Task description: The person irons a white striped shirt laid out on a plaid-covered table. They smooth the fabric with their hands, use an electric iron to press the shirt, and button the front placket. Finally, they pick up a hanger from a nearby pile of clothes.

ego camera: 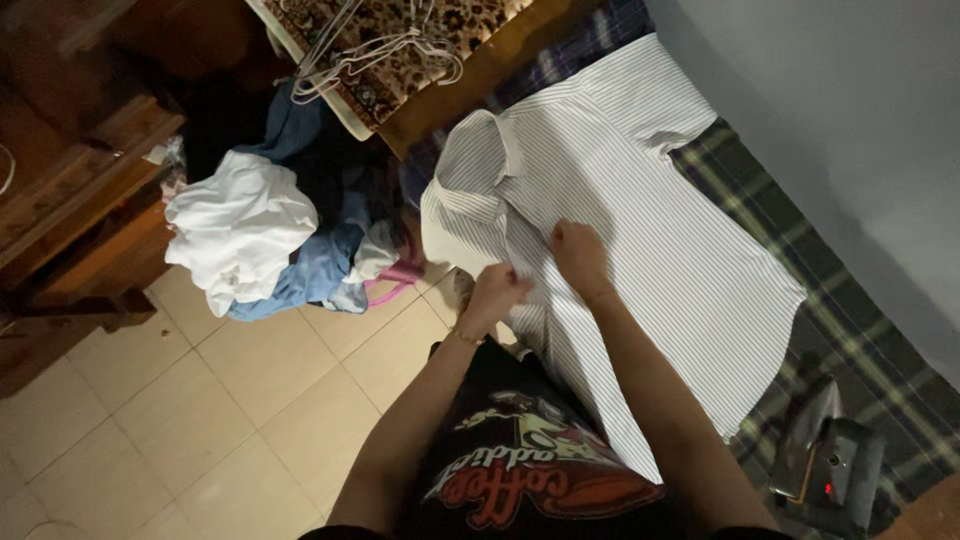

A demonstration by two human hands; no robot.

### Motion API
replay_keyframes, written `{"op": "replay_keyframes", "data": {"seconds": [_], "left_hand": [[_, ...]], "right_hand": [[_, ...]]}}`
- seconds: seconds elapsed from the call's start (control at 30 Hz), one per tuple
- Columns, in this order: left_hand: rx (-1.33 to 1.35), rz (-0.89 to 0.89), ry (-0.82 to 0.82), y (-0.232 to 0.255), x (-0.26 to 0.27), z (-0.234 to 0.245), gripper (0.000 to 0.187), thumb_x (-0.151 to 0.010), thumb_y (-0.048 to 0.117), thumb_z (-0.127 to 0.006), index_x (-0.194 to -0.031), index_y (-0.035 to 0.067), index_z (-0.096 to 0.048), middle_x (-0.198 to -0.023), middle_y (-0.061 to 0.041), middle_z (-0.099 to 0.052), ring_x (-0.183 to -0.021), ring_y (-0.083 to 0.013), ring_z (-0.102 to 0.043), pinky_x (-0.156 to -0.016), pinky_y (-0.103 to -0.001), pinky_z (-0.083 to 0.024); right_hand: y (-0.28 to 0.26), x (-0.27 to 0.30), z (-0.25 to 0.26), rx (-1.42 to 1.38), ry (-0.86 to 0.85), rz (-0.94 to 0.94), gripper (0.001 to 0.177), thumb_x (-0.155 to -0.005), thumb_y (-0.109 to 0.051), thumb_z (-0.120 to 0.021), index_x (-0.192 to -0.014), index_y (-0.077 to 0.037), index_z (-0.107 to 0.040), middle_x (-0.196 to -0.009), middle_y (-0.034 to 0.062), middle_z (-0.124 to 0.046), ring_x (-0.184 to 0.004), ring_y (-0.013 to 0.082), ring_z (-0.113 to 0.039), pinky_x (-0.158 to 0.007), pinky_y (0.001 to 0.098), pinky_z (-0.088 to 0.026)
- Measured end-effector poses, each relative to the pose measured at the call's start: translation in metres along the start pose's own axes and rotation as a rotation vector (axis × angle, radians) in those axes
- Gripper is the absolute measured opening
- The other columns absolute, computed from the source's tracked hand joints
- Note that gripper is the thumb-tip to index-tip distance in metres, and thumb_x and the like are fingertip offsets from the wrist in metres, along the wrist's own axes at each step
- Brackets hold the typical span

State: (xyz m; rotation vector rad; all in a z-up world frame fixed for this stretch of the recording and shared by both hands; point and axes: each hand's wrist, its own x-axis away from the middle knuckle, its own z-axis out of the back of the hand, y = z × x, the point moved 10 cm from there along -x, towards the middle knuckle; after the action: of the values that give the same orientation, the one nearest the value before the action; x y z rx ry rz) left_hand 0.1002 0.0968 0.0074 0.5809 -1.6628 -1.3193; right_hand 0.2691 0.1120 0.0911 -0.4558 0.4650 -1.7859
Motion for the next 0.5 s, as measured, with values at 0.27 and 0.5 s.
{"op": "replay_keyframes", "data": {"seconds": [0.27, 0.5], "left_hand": [[0.245, 0.098, 0.261, 0.019, -0.047, -0.013, 0.024, -0.084, 0.01, -0.079, -0.081, -0.006, -0.062, -0.076, -0.014, -0.069, -0.064, -0.0192, -0.072, -0.058, -0.034, -0.063], [0.259, 0.07, 0.241, -0.01, -0.055, -0.017, 0.016, -0.078, 0.006, -0.078, -0.075, -0.004, -0.067, -0.071, -0.009, -0.069, -0.062, -0.0183, -0.069, -0.057, -0.034, -0.062]], "right_hand": [[-0.002, -0.002, 0.019, -0.167, -0.016, 0.002, 0.014, -0.084, -0.017, -0.07, -0.088, -0.003, -0.07, -0.085, 0.0193, -0.072, -0.083, 0.0391, -0.07, -0.074, 0.0487, -0.055], [-0.012, 0.001, 0.023, -0.112, 0.007, 0.026, 0.014, -0.085, -0.018, -0.07, -0.09, -0.004, -0.07, -0.084, 0.0181, -0.073, -0.082, 0.0388, -0.07, -0.076, 0.0496, -0.054]]}}
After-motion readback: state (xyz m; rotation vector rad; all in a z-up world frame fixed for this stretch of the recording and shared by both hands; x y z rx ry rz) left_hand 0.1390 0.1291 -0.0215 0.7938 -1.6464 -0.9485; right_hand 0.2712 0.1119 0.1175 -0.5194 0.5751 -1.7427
